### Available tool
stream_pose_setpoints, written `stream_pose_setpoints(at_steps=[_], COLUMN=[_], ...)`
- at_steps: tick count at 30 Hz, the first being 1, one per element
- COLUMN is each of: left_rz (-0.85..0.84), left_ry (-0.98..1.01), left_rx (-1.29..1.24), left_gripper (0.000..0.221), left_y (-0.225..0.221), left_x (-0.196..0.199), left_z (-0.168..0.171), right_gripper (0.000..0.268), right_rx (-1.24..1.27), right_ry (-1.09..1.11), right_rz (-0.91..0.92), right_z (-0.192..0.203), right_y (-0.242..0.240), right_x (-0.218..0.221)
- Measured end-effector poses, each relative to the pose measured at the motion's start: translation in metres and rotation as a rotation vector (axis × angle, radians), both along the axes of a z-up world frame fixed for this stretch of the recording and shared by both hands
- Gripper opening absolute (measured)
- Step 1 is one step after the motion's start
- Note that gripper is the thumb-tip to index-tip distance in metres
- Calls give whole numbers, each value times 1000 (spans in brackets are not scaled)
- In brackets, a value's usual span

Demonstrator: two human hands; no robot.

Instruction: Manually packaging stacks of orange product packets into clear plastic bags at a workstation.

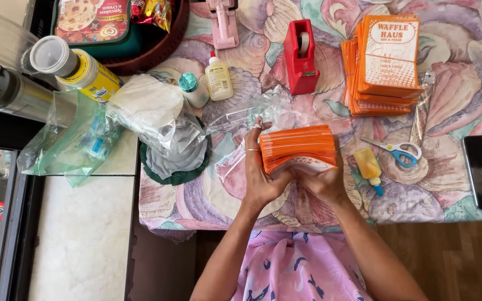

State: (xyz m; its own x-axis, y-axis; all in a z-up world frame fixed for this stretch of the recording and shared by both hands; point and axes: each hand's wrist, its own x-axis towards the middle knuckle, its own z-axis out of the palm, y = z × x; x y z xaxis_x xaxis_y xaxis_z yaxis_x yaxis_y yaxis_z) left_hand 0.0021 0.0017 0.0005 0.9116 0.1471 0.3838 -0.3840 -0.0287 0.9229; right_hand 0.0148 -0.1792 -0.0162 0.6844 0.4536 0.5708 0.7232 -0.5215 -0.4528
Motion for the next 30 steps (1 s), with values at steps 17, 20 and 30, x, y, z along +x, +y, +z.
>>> stream_pose_setpoints(at_steps=[17, 20, 30], left_rz=[24, 9, 73], left_ry=[-102, -72, -67], left_rx=[-91, -112, 722], left_gripper=[55, 48, 61], left_y=[-10, -9, 18], left_x=[-8, -8, 4], left_z=[17, 21, 49], right_gripper=[32, 39, 56], right_rx=[830, 786, 618], right_ry=[336, 433, 850], right_rz=[-121, -25, -285], right_z=[-41, -4, 52], right_y=[20, 14, -65], right_x=[-27, -29, -49])
